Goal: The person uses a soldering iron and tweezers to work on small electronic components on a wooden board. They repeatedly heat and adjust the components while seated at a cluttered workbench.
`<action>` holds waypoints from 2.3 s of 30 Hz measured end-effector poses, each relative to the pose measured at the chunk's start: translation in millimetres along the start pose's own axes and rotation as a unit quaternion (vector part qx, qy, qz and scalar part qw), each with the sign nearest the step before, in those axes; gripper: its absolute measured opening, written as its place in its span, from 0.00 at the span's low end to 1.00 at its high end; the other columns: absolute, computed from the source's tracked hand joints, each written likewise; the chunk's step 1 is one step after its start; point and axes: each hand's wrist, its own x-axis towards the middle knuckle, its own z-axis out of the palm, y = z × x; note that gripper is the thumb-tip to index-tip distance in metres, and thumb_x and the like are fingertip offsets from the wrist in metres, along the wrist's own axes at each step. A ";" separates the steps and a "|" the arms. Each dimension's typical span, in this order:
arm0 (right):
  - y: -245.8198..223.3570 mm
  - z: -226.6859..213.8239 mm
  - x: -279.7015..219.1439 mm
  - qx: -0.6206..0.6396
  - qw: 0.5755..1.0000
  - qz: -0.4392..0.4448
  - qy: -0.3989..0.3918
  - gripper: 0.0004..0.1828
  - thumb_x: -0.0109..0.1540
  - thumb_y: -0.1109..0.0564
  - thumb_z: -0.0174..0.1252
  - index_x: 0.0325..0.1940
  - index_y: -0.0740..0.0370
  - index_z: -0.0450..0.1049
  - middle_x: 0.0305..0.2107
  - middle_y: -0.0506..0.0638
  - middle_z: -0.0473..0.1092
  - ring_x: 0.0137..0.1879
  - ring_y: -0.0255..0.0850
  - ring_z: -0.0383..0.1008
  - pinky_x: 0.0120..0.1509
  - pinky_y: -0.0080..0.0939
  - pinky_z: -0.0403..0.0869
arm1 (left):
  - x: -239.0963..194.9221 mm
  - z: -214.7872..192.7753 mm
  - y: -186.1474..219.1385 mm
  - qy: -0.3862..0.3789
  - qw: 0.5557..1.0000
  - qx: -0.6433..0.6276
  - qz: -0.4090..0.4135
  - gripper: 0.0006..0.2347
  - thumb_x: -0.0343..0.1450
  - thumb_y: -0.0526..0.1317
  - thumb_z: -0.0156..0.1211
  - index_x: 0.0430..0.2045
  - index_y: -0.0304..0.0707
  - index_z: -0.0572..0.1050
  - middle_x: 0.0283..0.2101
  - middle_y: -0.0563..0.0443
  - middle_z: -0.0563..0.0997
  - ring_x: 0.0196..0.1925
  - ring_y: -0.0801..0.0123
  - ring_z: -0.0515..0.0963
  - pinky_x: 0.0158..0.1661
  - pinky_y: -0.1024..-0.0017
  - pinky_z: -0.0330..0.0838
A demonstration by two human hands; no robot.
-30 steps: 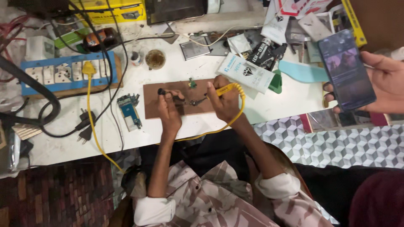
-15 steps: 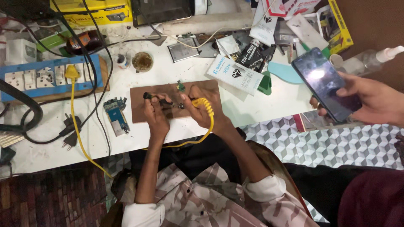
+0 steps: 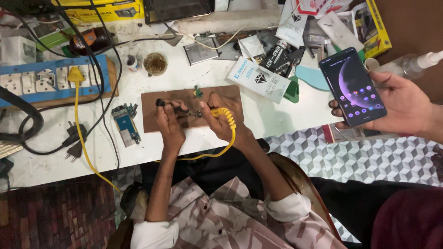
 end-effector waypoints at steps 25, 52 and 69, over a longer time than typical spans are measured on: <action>16.9 -13.7 4.1 0.018 0.997 -0.041 -0.059 0.19 0.72 0.47 0.55 0.30 0.58 0.67 0.29 0.59 0.65 0.35 0.54 0.71 0.39 0.46 0.68 | 2.1 -2.7 3.4 -0.005 1.000 -0.001 0.000 0.15 0.83 0.43 0.46 0.36 0.28 0.73 0.34 0.45 0.82 0.36 0.66 0.80 0.42 0.68 0.74; -14.1 -28.7 -3.2 -0.031 0.992 0.085 -0.083 0.08 0.68 0.55 0.51 0.41 0.64 0.67 0.24 0.53 0.67 0.28 0.49 0.70 0.35 0.45 0.67 | 2.2 -5.4 6.6 -0.003 1.000 0.030 -0.005 0.13 0.81 0.39 0.45 0.33 0.28 0.75 0.32 0.47 0.80 0.33 0.67 0.78 0.37 0.70 0.72; -24.1 -30.2 13.4 -0.119 0.986 0.050 -0.104 0.14 0.71 0.52 0.54 0.36 0.65 0.69 0.25 0.54 0.71 0.31 0.52 0.72 0.36 0.50 0.67 | 7.6 -5.0 10.4 0.017 0.999 -0.042 0.005 0.11 0.83 0.39 0.43 0.35 0.31 0.70 0.33 0.48 0.81 0.35 0.70 0.79 0.39 0.70 0.73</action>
